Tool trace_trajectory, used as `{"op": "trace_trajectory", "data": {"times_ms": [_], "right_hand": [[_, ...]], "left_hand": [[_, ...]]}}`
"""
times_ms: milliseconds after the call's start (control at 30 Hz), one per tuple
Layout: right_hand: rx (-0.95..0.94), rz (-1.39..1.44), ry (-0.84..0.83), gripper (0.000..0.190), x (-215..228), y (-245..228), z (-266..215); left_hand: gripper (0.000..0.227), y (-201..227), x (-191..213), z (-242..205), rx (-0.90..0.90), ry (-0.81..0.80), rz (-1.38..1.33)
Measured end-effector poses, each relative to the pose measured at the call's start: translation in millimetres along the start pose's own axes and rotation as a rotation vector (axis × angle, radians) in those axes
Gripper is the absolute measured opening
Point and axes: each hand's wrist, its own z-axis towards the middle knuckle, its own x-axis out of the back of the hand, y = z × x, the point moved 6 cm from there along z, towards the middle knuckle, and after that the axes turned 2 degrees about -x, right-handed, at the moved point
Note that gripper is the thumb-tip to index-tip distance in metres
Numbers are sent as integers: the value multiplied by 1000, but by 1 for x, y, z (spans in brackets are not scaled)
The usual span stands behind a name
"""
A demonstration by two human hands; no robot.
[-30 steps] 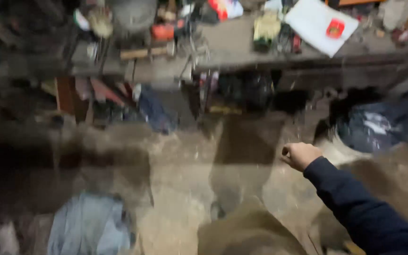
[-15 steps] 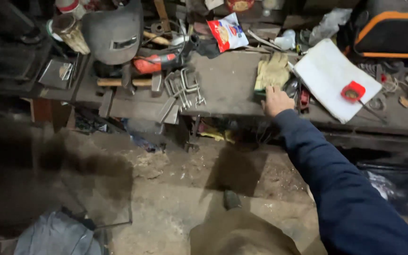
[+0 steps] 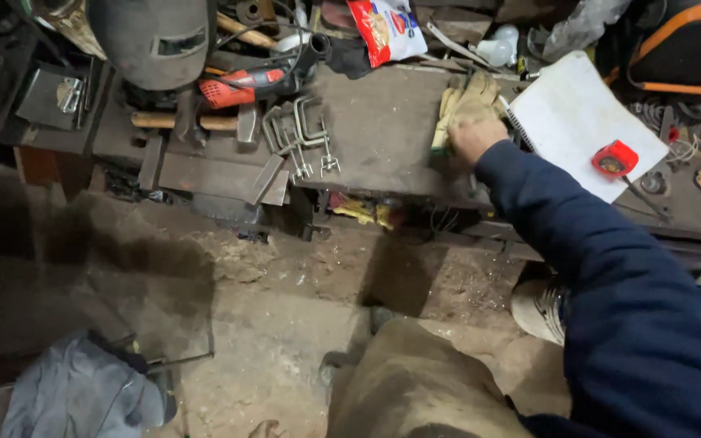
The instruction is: Secure a metal mesh to a rectangular frame using C-clamps and prepare for welding.
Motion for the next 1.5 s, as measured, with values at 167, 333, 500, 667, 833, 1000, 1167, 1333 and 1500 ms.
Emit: {"op": "trace_trajectory", "data": {"times_ms": [167,333,500,667,833,1000,1167,1333,1500], "right_hand": [[-136,29,139,14,97,53,43],[55,165,412,8,202,64,38],[288,632,258,16,294,-44,4],[465,754,-17,15,354,-176,-33],[425,1160,-131,32,362,-240,-49],[437,909,100,35,370,-270,-79],[296,1092,-158,56,345,-308,-105],[412,852,328,36,363,-333,-137],[664,874,346,18,365,-362,-160]], "left_hand": [[58,-9,13,-4,-88,83,-134],[64,20,26,-1,-121,23,156],[76,216,170,-56,-507,401,-273],[118,430,323,-214,-971,584,-235],[45,440,298,-207,-979,-115,-912],[33,393,276,-200,-926,-163,-992],[38,363,272,-208,-915,-9,-825],[36,326,266,-206,-915,60,-892],[48,329,309,-255,-998,175,-713]]}}
